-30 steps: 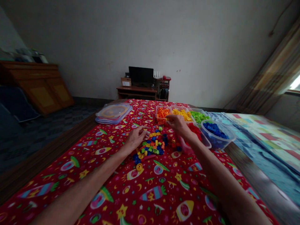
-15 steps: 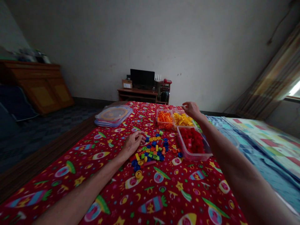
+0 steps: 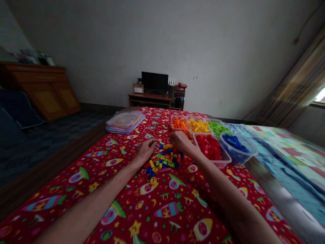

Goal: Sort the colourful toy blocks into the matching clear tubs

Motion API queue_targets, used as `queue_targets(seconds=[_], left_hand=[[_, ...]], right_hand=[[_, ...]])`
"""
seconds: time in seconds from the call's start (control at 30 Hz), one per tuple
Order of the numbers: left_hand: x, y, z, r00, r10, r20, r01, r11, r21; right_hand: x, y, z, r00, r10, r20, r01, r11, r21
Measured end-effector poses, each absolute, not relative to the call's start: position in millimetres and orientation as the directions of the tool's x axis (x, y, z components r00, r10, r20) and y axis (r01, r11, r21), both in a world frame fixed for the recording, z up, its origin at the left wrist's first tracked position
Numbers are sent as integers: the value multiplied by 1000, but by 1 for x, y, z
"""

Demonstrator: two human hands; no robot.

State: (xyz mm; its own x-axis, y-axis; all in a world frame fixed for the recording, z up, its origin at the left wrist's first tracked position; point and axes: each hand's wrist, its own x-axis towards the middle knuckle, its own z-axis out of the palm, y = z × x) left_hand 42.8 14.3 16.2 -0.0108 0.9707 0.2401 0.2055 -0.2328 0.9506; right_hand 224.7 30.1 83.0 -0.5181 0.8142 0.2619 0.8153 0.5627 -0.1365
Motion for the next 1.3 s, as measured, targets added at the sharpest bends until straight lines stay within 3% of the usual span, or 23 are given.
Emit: queue_targets(seconds=[0.17,0.3,0.37,0.47,0.7,0.87,1.03,1.13,1.3], left_hand=[[39,20,10,-17,947,320,358,-293,886],[38,21,9,125,803,583,608,-526,594],[41,21,9,278,759,589,633,-606,482],[45,20,7,397,763,509,642,-628,440],[47,19,8,350,835,425,668,-541,511],[40,23,12,264,897,355,620,-440,649],[31,27,14,131,961,245,321,-275,906],[29,22,17,94,987,127,99,-137,986],[32,13,26,31,1000,-1,-136,5,991]], right_hand=[[216,30,66,-558,827,76,829,559,10],[222,39,58,-590,806,47,807,590,25],[225,43,56,-603,797,25,798,603,7],[229,44,55,-601,798,42,798,602,-10],[232,36,69,-548,810,209,809,577,-114],[238,29,77,-551,793,261,797,592,-117],[245,22,79,-514,808,289,807,569,-157],[244,24,78,-465,819,335,778,559,-287],[235,33,73,-340,909,239,578,403,-710]])
